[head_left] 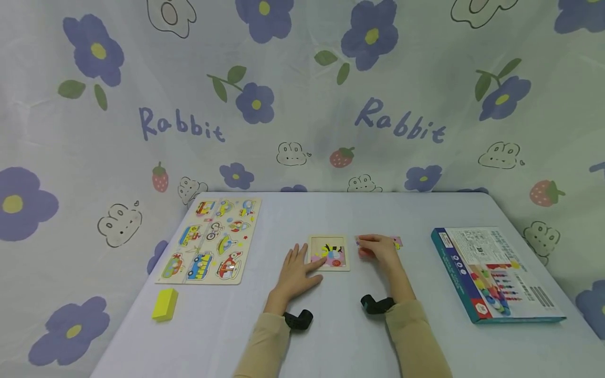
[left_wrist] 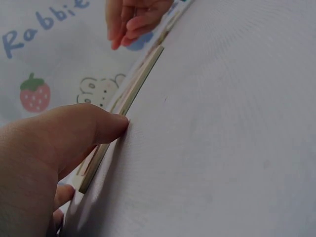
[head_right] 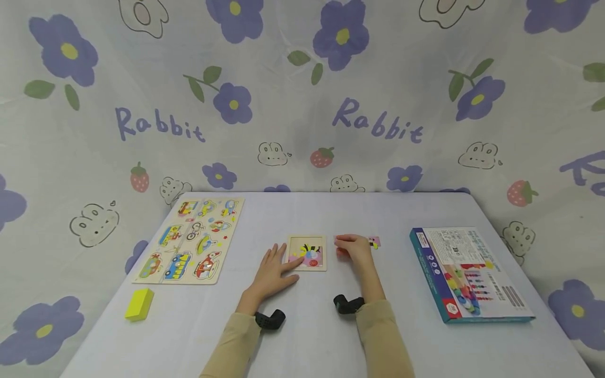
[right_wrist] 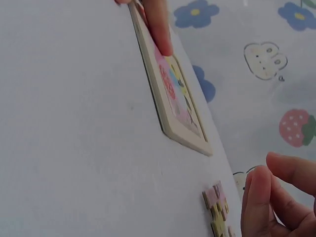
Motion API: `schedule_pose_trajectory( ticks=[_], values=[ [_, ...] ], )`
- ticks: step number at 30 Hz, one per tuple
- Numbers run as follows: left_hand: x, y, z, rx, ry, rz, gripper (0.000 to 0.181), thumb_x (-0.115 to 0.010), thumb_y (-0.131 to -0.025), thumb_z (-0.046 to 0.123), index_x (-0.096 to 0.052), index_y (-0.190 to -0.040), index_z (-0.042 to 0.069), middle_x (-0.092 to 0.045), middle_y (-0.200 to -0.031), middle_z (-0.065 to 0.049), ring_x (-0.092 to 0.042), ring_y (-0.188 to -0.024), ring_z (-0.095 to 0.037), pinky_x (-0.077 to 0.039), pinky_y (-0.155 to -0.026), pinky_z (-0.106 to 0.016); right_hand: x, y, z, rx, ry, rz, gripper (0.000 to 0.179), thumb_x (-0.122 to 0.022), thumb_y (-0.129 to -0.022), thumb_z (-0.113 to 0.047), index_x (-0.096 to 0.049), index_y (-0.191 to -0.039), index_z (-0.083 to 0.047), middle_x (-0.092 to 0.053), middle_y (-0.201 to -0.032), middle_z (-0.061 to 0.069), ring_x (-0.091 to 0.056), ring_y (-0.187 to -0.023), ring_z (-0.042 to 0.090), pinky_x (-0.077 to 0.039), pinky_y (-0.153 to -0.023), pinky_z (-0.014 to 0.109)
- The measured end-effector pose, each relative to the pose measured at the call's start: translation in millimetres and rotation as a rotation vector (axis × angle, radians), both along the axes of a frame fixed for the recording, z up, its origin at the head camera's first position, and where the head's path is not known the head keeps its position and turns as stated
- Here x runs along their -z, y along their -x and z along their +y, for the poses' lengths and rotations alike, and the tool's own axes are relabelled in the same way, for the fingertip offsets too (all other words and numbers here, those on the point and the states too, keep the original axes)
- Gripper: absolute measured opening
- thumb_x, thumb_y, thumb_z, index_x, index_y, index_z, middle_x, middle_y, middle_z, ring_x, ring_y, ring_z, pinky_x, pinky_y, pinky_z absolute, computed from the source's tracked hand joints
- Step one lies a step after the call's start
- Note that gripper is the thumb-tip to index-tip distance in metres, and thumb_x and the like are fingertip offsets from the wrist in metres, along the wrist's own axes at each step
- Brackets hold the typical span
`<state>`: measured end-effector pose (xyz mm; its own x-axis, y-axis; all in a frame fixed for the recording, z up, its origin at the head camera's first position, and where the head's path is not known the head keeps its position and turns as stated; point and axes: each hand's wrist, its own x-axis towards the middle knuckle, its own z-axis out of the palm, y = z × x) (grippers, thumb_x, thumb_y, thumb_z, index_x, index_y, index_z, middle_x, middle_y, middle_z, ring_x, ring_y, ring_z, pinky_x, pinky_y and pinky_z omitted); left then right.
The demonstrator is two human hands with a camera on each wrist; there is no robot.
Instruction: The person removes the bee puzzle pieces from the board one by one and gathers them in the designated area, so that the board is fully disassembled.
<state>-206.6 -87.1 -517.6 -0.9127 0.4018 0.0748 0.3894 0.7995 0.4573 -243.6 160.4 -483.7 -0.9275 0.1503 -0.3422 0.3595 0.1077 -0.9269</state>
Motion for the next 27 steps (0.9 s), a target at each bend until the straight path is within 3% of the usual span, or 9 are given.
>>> schedule_pose_trajectory(
  ticks=[9, 15, 18, 27],
  values=[
    [2.0, 1.4, -0.1, 0.001, 0.026, 0.001, 0.046, -0.057, -0.083, 0.044, -0.055, -0.128, 0.033, -0.021, -0.150, -0.019, -0.007, -0.140, -0.037, -0.006, -0.112, -0.048, -1.1, 8.1, -30, -0.080, 0.054, 0.006, 0.031, -0.065, -0.084, -0.009, -0.062, -0.112, 0.005, -0.065, -0.094, 0.010, -0.060, -0.066, 0.008, -0.052, -0.062, 0.019],
    [2.6, 2.3, 0.2, -0.001, 0.043, -0.002, 0.047, -0.057, -0.084, 0.045, -0.053, -0.129, 0.035, -0.021, -0.151, -0.018, -0.007, -0.140, -0.037, -0.005, -0.113, -0.047, 2.6, 11.4, -43, -0.122, 0.028, 0.004, 0.028, -0.065, -0.083, -0.008, -0.064, -0.109, 0.005, -0.066, -0.086, 0.008, -0.059, -0.062, 0.010, -0.051, -0.058, 0.019],
    [1.6, 1.7, 0.1, 0.003, 0.037, 0.006, 0.047, -0.057, -0.084, 0.045, -0.054, -0.129, 0.034, -0.022, -0.150, -0.019, -0.008, -0.140, -0.038, -0.006, -0.112, -0.048, 5.6, 10.9, -48, -0.158, -0.031, 0.035, 0.027, -0.066, -0.081, -0.006, -0.065, -0.106, 0.005, -0.065, -0.087, 0.009, -0.057, -0.059, 0.009, -0.050, -0.056, 0.019],
    [0.3, 0.9, -1.0, 0.010, 0.029, 0.021, 0.045, -0.056, -0.084, 0.043, -0.055, -0.128, 0.033, -0.023, -0.149, -0.020, -0.009, -0.139, -0.039, -0.007, -0.112, -0.049, 10.1, 6.5, -62, -0.293, -0.386, 0.164, 0.030, -0.074, -0.071, -0.006, -0.068, -0.101, -0.002, -0.056, -0.072, 0.002, -0.043, -0.046, 0.007, -0.036, -0.043, 0.019]
  ],
)
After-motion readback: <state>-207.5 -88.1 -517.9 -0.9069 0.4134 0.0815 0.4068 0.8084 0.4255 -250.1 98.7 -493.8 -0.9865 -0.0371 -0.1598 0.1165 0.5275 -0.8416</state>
